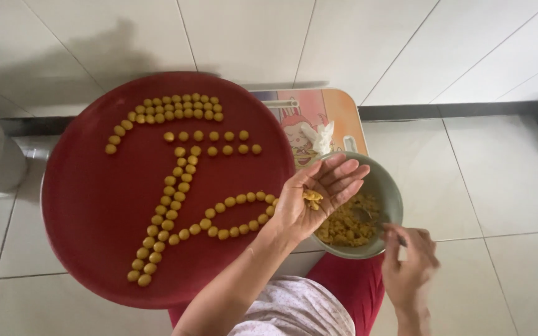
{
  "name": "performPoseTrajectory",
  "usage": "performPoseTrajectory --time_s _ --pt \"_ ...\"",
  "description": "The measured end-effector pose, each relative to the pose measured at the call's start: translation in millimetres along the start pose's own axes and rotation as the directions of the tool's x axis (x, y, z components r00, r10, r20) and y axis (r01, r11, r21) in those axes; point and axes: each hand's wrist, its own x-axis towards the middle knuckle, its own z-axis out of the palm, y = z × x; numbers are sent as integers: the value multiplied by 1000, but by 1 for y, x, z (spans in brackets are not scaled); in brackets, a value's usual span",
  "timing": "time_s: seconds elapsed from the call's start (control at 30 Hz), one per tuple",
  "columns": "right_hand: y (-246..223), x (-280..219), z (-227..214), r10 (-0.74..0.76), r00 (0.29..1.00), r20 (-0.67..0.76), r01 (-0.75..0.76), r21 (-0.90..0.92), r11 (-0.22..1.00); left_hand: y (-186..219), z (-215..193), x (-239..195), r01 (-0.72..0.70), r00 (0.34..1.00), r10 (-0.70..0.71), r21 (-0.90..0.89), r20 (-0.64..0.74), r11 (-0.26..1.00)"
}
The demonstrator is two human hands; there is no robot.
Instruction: The person is preparing small pastry balls by scooping dough from a bowl, rolling it between their hands, and arranging the balls in a pattern on a large red tray.
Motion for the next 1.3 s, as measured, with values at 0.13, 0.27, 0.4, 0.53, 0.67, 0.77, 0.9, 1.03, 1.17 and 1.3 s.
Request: performPoseTrajectory --time_s 0.13,0.27,0.4,0.53,0.67,0.77,0.9,1.03,1.17,1.3 --pt "4 7 -1 -63 997 -49 62 -15 998 7 9 -8 -16 999 14 36 36 999" --pt "-34 33 -16 -109 988 -113 114 41 993 1 11 -9 -29 998 24 80 66 996" --pt "-86 57 -11 -301 953 30 276 324 905 -11 32 -14 25 1000 -22 197 -16 980" --pt "-103 70 10 -515 856 -52 506 290 812 -12 16 -14 46 996 -54 112 73 993" --pt "-101 66 20 -520 853 -55 521 162 838 -11 19 -13 109 983 -80 173 -164 979" --pt "-95 62 29 -490 866 -104 500 126 857 -18 14 -8 135 927 -89 102 -365 986" --pt "-83 64 39 -423 898 -119 438 167 884 -21 11 -3 109 940 -61 125 -336 986" --pt "-92 72 18 -137 990 -19 124 547 828 -19 11 -7 37 999 -39 209 4 977" --pt "-89 60 23 -31 998 54 -11 646 763 -22 17 -4 56 979 -15 198 -204 979" --pt "-87 66 14 -238 971 21 195 503 842 -22 11 -1 61 977 -12 226 -212 972"
